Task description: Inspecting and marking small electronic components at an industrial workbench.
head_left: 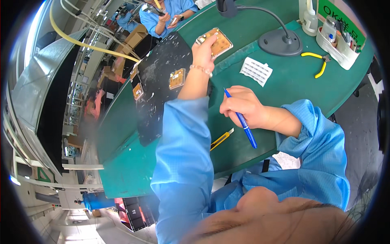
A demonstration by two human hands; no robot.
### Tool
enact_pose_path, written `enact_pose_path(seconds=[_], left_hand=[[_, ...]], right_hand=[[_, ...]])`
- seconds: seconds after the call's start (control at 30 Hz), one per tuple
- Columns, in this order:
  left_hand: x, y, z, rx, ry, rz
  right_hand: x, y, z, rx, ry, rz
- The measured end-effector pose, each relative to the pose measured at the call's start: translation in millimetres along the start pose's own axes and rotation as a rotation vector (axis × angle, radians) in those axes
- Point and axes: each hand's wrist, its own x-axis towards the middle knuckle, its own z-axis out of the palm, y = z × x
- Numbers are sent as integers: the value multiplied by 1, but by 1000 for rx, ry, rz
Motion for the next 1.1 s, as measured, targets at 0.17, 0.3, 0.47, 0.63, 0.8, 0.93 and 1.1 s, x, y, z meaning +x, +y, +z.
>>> enact_pose_path(seconds=[0.17,0.3,0.47,0.63,0.8,0.93,1.1], left_hand=[[31,-8,18,113,67,-2],[37,-8,27,166,85,21],[36,-12,40,85,71,111],[32,-13,47,146,76,110],[34,-8,46,196,66,73],[36,-9,46,218,54,66],[35,-6,47,229,42,101]], right_hand=[[1,0,-8,-51,16,10],[1,-2,-7,-66,37,-8],[4,-4,-9,-77,46,-30],[2,-4,-8,-71,73,-28],[2,-5,-6,-57,76,-44],[2,-5,-6,-59,72,-41],[2,-5,-6,-52,51,-32]])
